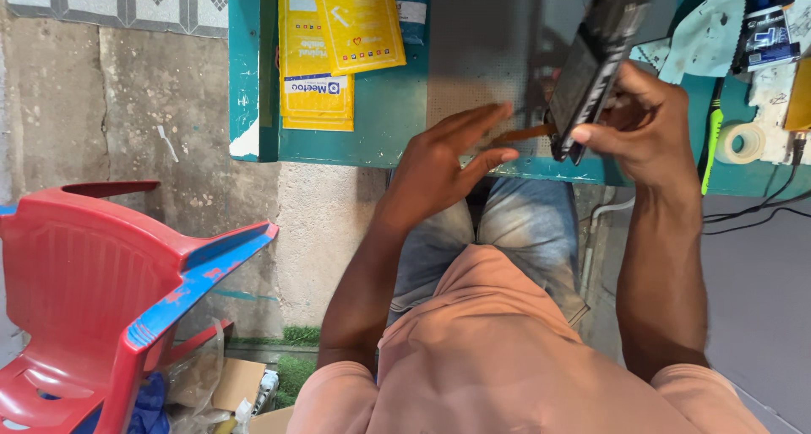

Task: The person cleans a phone screen with a cloth, removes the old screen, and installs a new screen assembly and battery.

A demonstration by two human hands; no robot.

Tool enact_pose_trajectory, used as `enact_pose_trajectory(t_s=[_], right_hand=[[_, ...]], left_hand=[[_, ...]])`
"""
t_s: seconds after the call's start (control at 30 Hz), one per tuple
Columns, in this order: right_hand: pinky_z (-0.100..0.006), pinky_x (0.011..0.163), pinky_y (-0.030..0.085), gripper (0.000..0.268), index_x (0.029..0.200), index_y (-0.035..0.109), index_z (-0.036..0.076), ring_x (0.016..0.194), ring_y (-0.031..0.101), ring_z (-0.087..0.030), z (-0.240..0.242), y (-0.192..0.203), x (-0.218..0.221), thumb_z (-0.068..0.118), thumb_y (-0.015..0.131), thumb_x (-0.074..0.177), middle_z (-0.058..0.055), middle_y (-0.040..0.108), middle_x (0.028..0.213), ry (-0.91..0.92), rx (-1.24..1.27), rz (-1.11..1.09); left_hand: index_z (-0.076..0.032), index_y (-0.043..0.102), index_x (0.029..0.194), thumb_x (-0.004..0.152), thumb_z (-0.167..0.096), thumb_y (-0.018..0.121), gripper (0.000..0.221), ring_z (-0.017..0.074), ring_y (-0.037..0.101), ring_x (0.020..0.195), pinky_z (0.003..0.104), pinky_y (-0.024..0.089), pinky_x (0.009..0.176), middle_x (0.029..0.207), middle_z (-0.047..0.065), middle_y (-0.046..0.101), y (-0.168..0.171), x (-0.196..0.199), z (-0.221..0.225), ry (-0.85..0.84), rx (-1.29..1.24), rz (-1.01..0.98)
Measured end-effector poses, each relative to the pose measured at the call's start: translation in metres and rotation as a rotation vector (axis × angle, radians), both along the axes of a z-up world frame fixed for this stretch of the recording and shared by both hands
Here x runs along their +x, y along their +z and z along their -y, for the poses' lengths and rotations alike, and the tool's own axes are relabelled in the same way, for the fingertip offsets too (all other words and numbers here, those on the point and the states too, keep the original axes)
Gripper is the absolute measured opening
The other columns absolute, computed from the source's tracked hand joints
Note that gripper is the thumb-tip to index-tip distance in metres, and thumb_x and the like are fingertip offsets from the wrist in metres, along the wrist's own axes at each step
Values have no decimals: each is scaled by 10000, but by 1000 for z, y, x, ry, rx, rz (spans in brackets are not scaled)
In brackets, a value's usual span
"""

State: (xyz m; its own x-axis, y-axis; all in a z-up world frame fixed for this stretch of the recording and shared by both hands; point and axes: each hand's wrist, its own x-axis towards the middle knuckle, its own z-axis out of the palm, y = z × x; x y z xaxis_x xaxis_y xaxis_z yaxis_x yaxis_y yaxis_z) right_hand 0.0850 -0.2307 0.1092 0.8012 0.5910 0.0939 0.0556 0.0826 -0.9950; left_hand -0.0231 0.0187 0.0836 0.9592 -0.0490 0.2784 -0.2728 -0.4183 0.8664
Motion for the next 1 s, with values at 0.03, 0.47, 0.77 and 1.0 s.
enact_pose_trajectory(t_s=[0.03,0.47,0.77,1.0], right_hand=[[-375,1014,610,731,1484,552,-78,1147,706,-217,-1,3,-4,89,880,852,-204,669,1349,-16,-45,-29],[-363,1027,570,990,1547,508,49,1173,670,-184,-34,26,-9,146,948,665,-143,686,1364,76,-475,125],[-352,1109,578,837,1532,507,-43,1282,668,-199,-17,9,6,53,872,786,-152,661,1420,196,-68,-52],[-358,1072,590,881,1564,464,-14,1258,676,-207,-19,19,1,56,869,785,-148,672,1379,163,-104,-7]], left_hand=[[-27,533,1452,972,-261,767,583,280,649,1294,374,578,1034,1420,135,628,-6,4,1,-43,-190,-92],[52,423,1529,835,11,881,832,282,599,1347,419,542,1148,1502,158,554,-62,34,12,-273,-1066,-271],[38,434,1537,842,-35,891,835,251,618,1323,405,532,1151,1453,139,602,-46,30,9,-265,-1112,-268],[44,450,1527,872,-52,888,794,259,652,1272,428,553,1164,1384,173,627,-39,31,14,-279,-1064,-249]])
